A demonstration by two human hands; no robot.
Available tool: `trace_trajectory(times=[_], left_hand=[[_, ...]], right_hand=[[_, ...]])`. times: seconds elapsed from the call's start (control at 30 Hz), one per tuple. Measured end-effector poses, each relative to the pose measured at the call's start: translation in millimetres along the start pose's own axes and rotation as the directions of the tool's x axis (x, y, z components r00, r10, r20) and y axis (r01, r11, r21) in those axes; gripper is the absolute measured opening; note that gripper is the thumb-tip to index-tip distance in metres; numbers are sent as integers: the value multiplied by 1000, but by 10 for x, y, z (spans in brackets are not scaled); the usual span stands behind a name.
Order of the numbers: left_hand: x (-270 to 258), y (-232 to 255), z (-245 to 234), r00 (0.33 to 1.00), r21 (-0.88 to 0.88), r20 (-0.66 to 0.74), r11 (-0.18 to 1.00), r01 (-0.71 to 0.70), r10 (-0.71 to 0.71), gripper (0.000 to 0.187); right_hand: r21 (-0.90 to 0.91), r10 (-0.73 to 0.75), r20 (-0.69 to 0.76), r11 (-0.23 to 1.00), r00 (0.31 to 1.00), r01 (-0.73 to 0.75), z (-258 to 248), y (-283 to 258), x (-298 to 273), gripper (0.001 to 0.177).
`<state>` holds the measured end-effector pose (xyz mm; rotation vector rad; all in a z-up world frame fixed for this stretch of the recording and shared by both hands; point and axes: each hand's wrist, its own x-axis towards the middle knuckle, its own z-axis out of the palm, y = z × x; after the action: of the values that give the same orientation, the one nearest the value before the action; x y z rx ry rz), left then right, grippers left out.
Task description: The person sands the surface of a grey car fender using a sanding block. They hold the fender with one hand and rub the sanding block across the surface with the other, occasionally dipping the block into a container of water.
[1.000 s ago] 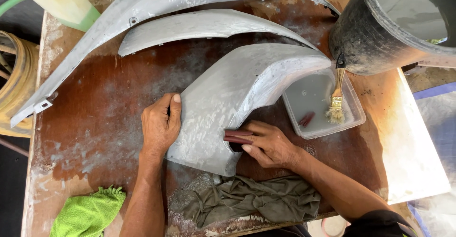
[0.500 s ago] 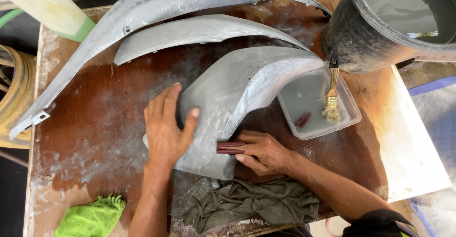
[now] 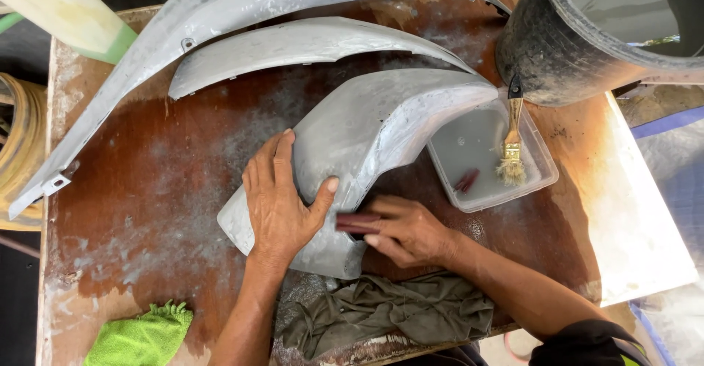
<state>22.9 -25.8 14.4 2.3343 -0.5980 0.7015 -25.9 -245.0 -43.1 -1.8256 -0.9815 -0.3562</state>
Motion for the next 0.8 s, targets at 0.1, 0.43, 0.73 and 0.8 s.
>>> trace_trajectory(times=[0.1, 0.43, 0.73, 0.8], left_hand=[[-4, -4, 0, 1000, 14, 3, 1000, -3, 3, 75], [2, 9, -2, 1000, 13, -5, 1000, -9, 9, 71], [3, -2, 0, 1000, 6, -18, 1000, -14, 14, 71], [-2, -3, -1, 1000, -4, -16, 1000, -13, 13, 71]], right_hand=[[-100, -26, -1, 995, 1000, 25, -5, 40, -8, 28], [-126, -24, -6, 992, 1000, 24, -138, -113, 124, 27], [-98, -13, -10, 995, 1000, 12, -122, -100, 128, 28], [-41, 54, -146, 997, 988, -61, -144, -100, 180, 31]])
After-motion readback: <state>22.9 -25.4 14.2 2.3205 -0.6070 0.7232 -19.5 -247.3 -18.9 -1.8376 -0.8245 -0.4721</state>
